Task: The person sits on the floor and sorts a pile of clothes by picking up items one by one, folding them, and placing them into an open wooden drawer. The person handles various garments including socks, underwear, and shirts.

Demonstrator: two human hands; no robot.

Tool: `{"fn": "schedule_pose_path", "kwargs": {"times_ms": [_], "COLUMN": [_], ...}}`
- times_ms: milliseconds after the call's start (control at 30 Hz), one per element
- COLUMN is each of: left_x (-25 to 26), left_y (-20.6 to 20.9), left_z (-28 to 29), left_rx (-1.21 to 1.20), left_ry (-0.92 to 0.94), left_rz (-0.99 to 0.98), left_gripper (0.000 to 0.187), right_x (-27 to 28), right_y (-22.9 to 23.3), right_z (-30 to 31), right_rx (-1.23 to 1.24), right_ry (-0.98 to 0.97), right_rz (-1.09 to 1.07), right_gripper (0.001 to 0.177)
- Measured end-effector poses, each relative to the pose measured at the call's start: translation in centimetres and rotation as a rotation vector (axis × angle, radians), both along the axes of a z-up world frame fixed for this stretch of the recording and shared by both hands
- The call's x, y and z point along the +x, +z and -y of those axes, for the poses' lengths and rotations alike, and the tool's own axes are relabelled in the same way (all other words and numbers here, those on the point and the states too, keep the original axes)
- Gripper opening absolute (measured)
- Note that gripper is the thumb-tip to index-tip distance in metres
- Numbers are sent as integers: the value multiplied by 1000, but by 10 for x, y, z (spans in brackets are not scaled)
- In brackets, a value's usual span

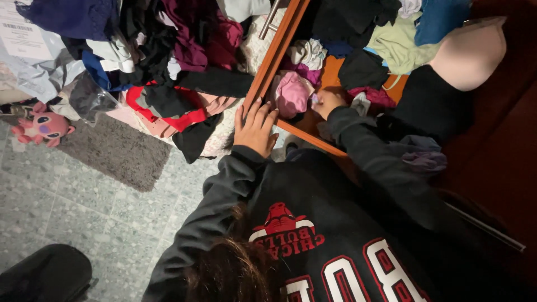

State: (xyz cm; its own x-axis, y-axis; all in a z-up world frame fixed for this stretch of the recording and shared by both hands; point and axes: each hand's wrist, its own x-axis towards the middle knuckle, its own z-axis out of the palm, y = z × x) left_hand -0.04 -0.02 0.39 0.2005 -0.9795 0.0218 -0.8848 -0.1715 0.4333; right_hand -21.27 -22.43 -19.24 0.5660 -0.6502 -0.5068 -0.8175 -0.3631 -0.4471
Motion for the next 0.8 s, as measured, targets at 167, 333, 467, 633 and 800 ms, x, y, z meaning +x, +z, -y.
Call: {"fn": "schedule_pose_path", "kwargs": {"times_ms": [167,333,467,633,800], "left_x": [0,0,0,2,2], "left_y": [5,1,-4,-4,-3], "left_z": [1,1,0,-1,0], "left_rx": [29,-3,7,5,-9], "left_ry": [-4,-6,-8,-22,-24], "left_rz": [12,18,31,30,29], "left_gripper": [68,68,68,67,68], "right_x": [-13,-35,-73,-53,-98], "right_y": [-54,39,20,102,91], "right_z": [15,51,60,35,82], "right_rx": [297,127,150,81,175], "right_ry": [-137,94,579,586,554], "right_rz": [408,81,-84,-426,-8], "right_gripper": [22,42,65,51,34]}}
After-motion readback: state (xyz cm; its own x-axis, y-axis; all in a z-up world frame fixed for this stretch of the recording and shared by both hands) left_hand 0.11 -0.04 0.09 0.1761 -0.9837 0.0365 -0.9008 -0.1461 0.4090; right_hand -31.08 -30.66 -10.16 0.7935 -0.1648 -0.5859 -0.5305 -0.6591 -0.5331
